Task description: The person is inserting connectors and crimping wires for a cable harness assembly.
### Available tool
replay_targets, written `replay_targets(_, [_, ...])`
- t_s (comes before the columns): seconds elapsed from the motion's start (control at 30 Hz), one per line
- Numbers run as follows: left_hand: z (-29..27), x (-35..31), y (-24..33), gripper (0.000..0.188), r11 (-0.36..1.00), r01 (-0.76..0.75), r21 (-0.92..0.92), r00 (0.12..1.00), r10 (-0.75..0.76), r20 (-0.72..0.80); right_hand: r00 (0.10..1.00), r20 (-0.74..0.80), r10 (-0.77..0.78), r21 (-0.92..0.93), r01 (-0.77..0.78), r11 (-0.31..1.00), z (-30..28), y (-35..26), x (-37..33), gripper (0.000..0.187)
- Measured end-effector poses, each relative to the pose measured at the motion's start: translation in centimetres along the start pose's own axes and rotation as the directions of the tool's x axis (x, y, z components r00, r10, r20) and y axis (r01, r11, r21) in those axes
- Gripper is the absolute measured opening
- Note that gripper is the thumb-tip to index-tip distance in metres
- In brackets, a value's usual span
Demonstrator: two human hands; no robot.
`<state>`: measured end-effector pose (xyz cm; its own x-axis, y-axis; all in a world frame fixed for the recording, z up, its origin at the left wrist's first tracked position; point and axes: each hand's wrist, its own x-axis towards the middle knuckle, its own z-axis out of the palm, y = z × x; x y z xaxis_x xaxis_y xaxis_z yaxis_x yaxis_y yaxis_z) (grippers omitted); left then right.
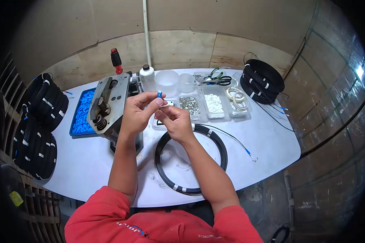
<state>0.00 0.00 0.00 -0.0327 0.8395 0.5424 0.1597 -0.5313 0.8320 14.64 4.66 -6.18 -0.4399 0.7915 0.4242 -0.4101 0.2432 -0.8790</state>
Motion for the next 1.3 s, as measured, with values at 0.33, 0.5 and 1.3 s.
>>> replay_targets(0.33, [-0.3,0.1,-0.4,0.020,1.000,-0.008,0.005,1.000,0.008,0.000,1.000,-0.013,-0.025,-0.014,0.025,1.000,0.3,0.1,0.1,0.018])
replay_targets(0.5, [-0.2,0.0,0.1,0.021,0.994,0.060,-0.095,0.998,-0.062,-0.020,0.999,-0.010,-0.041,-0.048,0.040,0.998,0.2,-0.2,0.1,0.018])
replay_targets(1.3, [-0.1,0.1,-0.5,0.020,0.998,0.020,-0.063,1.000,-0.020,0.008,0.998,-0.027,-0.050,-0.077,0.048,0.996,0.3,0.5,0.0,0.021])
